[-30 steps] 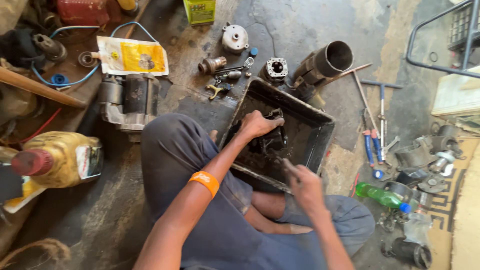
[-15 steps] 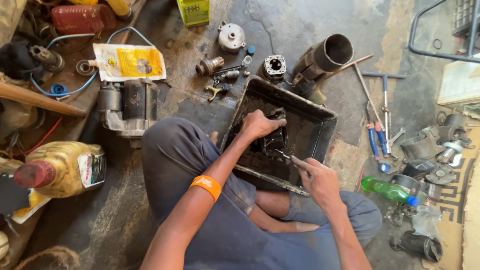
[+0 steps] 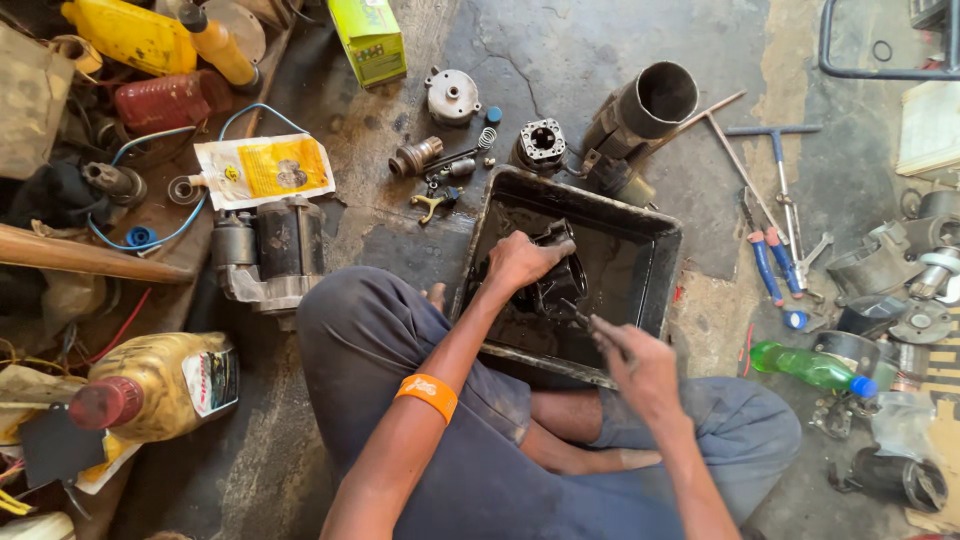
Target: The person scrubs a cylindrical engine part with a brush while dipping it into a tray of dark liquid. The person repeatedly rotates and scrubs the part, occasionally lifting it to inspect the surface before continuing the cleaning process.
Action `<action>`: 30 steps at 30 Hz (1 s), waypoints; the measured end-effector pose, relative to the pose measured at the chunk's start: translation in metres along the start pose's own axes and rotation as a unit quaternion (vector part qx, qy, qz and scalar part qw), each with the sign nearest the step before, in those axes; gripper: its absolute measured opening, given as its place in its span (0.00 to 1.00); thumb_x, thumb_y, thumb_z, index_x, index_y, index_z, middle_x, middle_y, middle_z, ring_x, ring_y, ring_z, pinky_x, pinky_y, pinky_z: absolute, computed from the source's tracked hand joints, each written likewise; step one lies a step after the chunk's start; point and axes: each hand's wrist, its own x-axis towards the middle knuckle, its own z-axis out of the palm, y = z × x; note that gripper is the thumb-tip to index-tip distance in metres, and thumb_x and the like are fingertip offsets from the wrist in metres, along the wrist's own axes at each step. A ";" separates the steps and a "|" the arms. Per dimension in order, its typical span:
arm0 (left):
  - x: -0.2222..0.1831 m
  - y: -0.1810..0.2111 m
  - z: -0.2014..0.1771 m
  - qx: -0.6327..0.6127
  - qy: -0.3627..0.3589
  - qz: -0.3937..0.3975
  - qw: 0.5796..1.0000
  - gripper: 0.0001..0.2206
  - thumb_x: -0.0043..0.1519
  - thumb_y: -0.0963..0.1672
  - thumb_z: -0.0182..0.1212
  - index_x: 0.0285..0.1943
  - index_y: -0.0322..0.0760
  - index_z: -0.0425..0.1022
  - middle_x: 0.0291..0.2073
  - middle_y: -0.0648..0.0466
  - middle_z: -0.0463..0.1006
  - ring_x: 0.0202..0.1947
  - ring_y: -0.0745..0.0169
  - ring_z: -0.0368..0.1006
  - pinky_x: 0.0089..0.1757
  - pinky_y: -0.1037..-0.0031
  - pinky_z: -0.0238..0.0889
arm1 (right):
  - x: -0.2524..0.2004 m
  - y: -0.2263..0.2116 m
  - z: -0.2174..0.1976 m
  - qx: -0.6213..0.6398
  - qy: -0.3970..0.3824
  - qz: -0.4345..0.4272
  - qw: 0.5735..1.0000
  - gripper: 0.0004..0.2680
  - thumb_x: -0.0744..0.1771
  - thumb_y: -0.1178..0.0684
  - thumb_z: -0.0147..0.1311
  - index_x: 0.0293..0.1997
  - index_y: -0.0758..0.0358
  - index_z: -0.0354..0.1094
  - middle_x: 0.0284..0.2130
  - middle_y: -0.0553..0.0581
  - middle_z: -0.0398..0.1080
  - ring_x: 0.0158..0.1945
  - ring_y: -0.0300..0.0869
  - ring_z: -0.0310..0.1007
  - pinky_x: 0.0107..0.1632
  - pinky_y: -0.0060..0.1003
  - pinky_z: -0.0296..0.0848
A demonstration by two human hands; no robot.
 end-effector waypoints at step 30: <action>0.002 0.003 -0.002 -0.002 0.027 -0.021 0.999 0.42 0.45 0.65 0.66 0.45 0.21 0.80 0.46 0.26 0.79 0.51 0.33 0.78 0.51 0.57 0.71 | 0.007 0.004 0.039 0.050 0.073 -0.040 0.995 0.16 0.63 0.64 0.54 0.57 0.57 0.74 0.35 0.61 0.76 0.35 0.53 0.78 0.40 0.44 0.77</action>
